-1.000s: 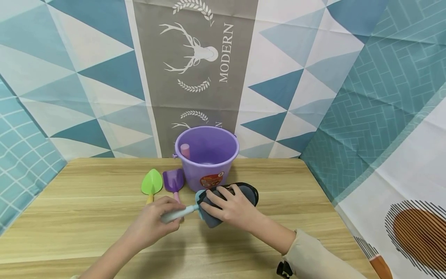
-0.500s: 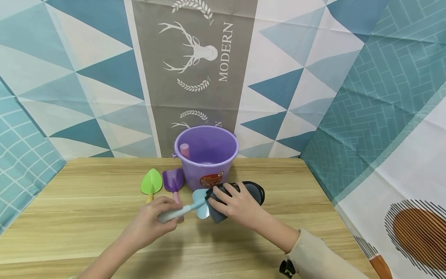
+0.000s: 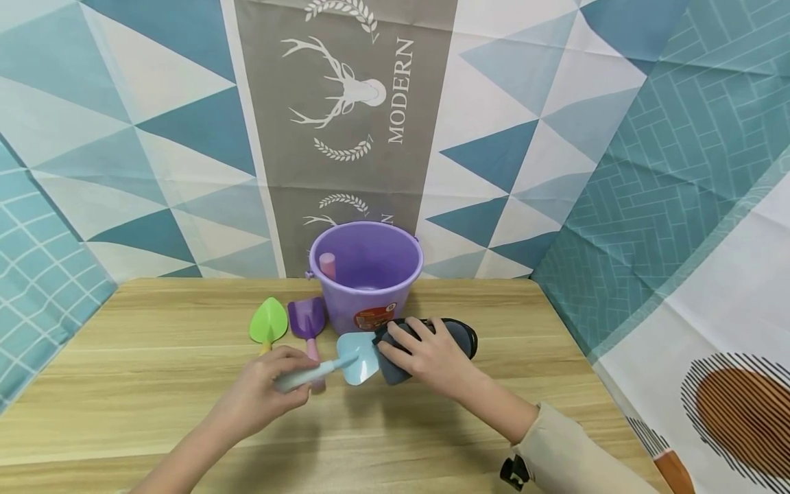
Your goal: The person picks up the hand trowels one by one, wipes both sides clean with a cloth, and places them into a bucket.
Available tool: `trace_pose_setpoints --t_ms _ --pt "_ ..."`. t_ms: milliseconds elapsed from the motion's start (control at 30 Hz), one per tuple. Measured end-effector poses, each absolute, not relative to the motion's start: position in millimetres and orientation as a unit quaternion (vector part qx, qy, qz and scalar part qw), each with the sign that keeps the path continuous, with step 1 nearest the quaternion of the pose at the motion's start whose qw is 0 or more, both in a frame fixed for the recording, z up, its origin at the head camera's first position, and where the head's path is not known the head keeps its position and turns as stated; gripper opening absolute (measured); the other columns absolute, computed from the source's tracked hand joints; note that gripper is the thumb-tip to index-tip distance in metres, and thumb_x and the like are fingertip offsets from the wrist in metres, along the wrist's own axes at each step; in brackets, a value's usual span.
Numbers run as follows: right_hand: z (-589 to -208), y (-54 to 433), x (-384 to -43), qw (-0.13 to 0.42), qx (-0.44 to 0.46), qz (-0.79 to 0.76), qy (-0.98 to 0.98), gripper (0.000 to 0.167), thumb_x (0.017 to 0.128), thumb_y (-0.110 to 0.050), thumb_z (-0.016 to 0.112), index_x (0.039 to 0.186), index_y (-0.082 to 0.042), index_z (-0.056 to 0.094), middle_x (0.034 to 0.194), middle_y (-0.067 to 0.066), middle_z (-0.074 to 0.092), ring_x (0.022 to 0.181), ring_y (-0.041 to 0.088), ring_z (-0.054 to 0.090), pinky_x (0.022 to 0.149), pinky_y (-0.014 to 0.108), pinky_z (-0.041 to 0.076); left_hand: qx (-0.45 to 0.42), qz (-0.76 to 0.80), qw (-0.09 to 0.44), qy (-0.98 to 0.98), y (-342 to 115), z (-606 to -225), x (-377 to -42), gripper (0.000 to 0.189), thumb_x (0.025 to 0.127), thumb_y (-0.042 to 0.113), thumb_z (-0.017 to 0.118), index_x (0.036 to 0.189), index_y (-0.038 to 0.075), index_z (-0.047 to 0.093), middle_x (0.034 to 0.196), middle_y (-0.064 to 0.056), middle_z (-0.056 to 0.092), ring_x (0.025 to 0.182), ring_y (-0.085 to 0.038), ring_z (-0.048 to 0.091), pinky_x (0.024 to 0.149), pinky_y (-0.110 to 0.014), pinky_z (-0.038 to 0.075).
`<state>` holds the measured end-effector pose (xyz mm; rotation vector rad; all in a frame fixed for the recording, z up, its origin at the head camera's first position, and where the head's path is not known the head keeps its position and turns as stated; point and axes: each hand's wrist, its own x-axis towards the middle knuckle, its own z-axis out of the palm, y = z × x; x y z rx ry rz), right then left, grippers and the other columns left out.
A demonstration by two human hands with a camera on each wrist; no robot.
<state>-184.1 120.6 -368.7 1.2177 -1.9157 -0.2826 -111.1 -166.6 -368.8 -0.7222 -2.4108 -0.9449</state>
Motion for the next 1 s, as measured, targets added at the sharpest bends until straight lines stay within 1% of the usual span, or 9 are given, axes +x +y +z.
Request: trace_pose_setpoints --t_ms 100,167,233,333,400,600,700,833,1000 --pt "-368 119 -183 0.416 0.487 -0.099 -0.762 0.038 0.078 -0.025 0.073 0.114 -0.027 0.062 0.119 0.001 0.063 0.099 0.022 0.06 0.068 0.039 0.052 -0.257 -0.342 0.221 -0.876 -167 -368 -112 0.033 0.061 -0.002 0.079 0.091 0.011 0.073 0.091 0.005 0.067 0.08 -0.003 0.057 0.066 -0.022 0.051" --pt "-368 116 -183 0.419 0.491 -0.089 -0.759 0.031 0.084 -0.021 0.066 0.114 -0.028 0.063 0.119 0.001 0.063 0.099 0.022 0.061 0.068 0.038 0.052 -0.252 -0.341 0.217 -0.879 -167 -368 -113 0.033 0.062 -0.001 0.079 0.091 0.012 0.073 0.091 0.006 0.066 0.08 -0.004 0.056 0.066 -0.021 0.05" --pt "-368 114 -182 0.423 0.496 -0.079 -0.754 0.026 0.091 -0.017 0.055 0.113 -0.028 0.064 0.118 0.0 0.064 0.098 0.021 0.061 0.068 0.037 0.052 -0.247 -0.339 0.214 -0.882 -167 -368 -113 0.032 0.062 0.001 0.08 0.091 0.012 0.073 0.091 0.006 0.066 0.08 -0.004 0.056 0.066 -0.022 0.05" --pt "-368 110 -181 0.436 0.502 -0.071 -0.744 0.032 0.099 -0.013 0.04 0.112 -0.028 0.065 0.116 0.0 0.065 0.097 0.021 0.062 0.066 0.036 0.052 -0.238 -0.333 0.21 -0.888 -167 -369 -115 0.029 0.065 0.005 0.08 0.091 0.012 0.073 0.09 0.007 0.066 0.08 -0.003 0.056 0.066 -0.021 0.05" --pt "-368 108 -180 0.444 0.506 -0.068 -0.736 0.035 0.101 -0.012 0.035 0.111 -0.028 0.065 0.115 0.0 0.066 0.095 0.021 0.062 0.065 0.036 0.052 -0.231 -0.329 0.207 -0.892 -167 -370 -115 0.027 0.066 0.009 0.081 0.092 0.012 0.073 0.09 0.007 0.066 0.08 -0.003 0.056 0.067 -0.022 0.05" --pt "-369 102 -176 0.464 0.529 -0.067 -0.708 0.033 0.101 -0.013 0.037 0.11 -0.028 0.065 0.112 -0.002 0.065 0.09 0.019 0.061 0.061 0.033 0.049 -0.219 -0.321 0.21 -0.897 -165 -371 -116 0.025 0.067 0.013 0.081 0.091 0.011 0.072 0.09 0.006 0.065 0.079 -0.004 0.057 0.066 -0.022 0.05" --pt "-368 97 -175 0.475 0.538 -0.071 -0.692 0.034 0.101 -0.012 0.035 0.109 -0.028 0.064 0.11 -0.002 0.065 0.091 0.019 0.062 0.059 0.031 0.047 -0.214 -0.322 0.206 -0.899 -164 -371 -116 0.025 0.068 0.013 0.081 0.091 0.011 0.073 0.09 0.006 0.066 0.079 -0.004 0.057 0.066 -0.022 0.05" --pt "-363 92 -171 0.492 0.543 -0.088 -0.674 0.038 0.102 -0.011 0.031 0.105 -0.029 0.064 0.106 -0.003 0.065 0.089 0.018 0.062 0.06 0.029 0.048 -0.207 -0.322 0.195 -0.903 -162 -370 -115 0.025 0.068 0.013 0.08 0.092 0.012 0.072 0.091 0.005 0.066 0.079 -0.006 0.058 0.066 -0.022 0.05" --pt "-357 90 -166 0.496 0.547 -0.106 -0.666 0.035 0.102 -0.013 0.033 0.104 -0.029 0.063 0.104 -0.004 0.065 0.087 0.017 0.062 0.061 0.029 0.048 -0.205 -0.326 0.19 -0.903 -161 -368 -114 0.024 0.069 0.013 0.08 0.092 0.012 0.072 0.092 0.005 0.066 0.078 -0.006 0.059 0.066 -0.022 0.05"
